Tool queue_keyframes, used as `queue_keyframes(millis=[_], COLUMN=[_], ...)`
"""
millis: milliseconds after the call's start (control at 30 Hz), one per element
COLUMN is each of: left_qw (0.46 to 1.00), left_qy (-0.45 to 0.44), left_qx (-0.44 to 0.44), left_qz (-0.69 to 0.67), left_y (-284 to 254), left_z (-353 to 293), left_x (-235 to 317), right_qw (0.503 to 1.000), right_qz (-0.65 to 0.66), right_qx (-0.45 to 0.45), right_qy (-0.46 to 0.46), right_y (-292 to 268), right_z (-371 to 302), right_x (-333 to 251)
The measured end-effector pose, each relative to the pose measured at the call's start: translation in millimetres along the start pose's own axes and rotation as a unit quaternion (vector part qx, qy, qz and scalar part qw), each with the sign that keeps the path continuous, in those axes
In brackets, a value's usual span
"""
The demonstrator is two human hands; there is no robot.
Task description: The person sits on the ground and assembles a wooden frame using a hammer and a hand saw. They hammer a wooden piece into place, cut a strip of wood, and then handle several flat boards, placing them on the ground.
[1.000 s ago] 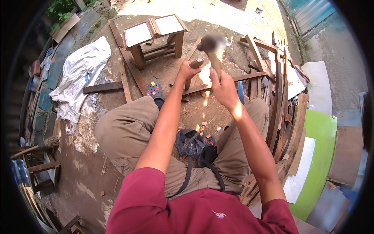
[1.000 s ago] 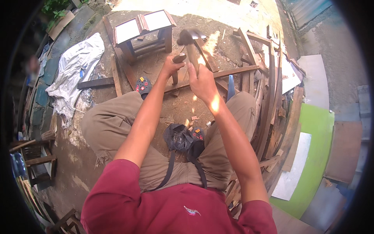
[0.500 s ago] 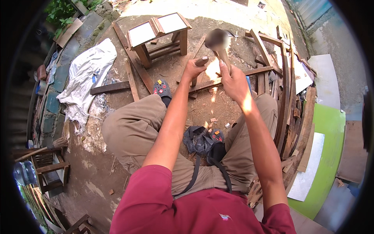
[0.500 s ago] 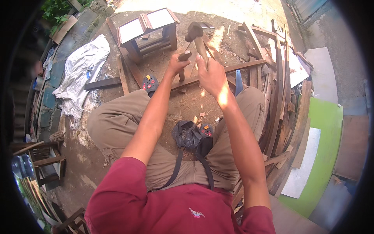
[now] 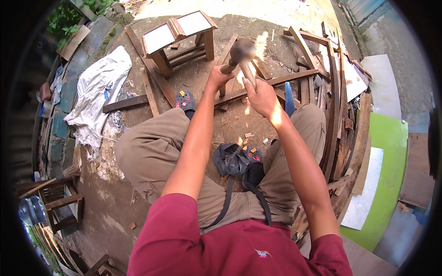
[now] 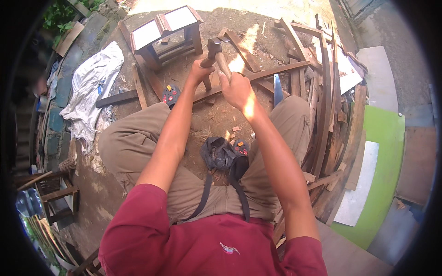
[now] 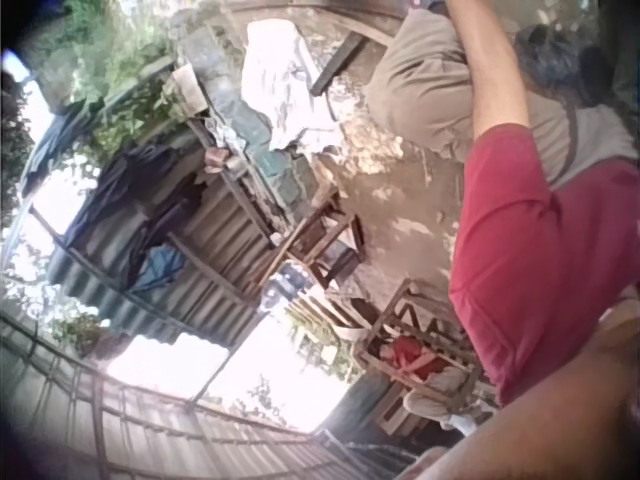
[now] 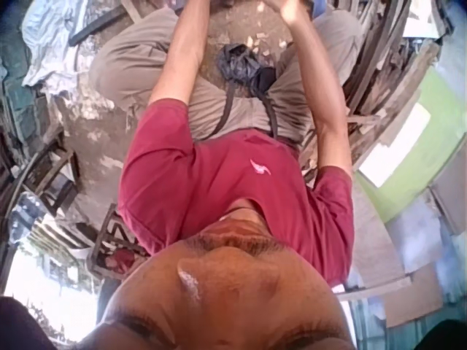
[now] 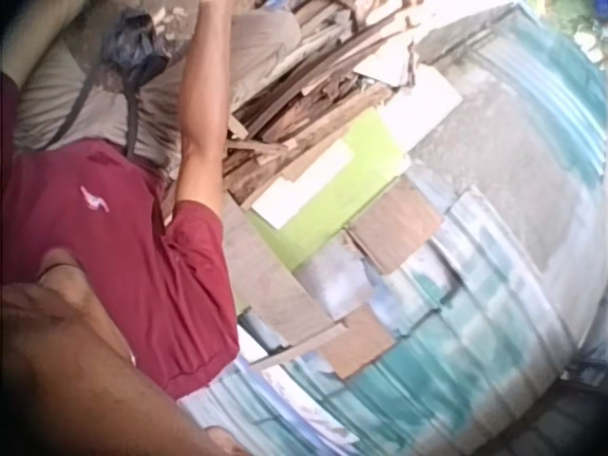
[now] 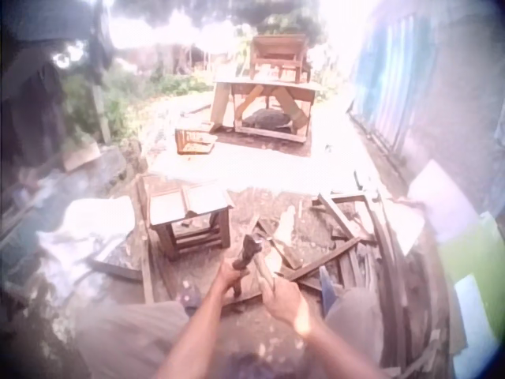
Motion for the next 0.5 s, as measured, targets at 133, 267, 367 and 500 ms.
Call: queue_keyframes(millis=[133, 267, 367, 500], left_qw=[1.000, 0.999, 0.998, 0.997], left_qy=[-0.024, -0.015, -0.068, -0.009], left_qx=[0.016, -0.015, 0.001, 0.068], left_qz=[0.004, -0.027, 0.008, 0.021], left_y=[-3, -7, -10, -1], left_z=[-7, -1, -6, -4], left_x=[-5, -5, -8, -4], right_qw=[0.999, 0.998, 0.994, 0.982], right_qz=[0.008, 0.040, 0.005, 0.103], right_qx=[-0.025, -0.028, -0.069, 0.005], right_qy=[0.031, 0.026, 0.086, 0.156], right_y=[-7, -2, 3, -16], right_z=[2, -4, 6, -38], right_x=[-17, -14, 9, 21])
Point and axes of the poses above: each hand's wrist, its own z-axis towards the middle knuckle, its own y-axis out of the palm, x = y × z, the point moved 1 cm from there along z, towards the middle knuckle, and after that the axes turned 5 degrees about z, right-handed, at the moved point
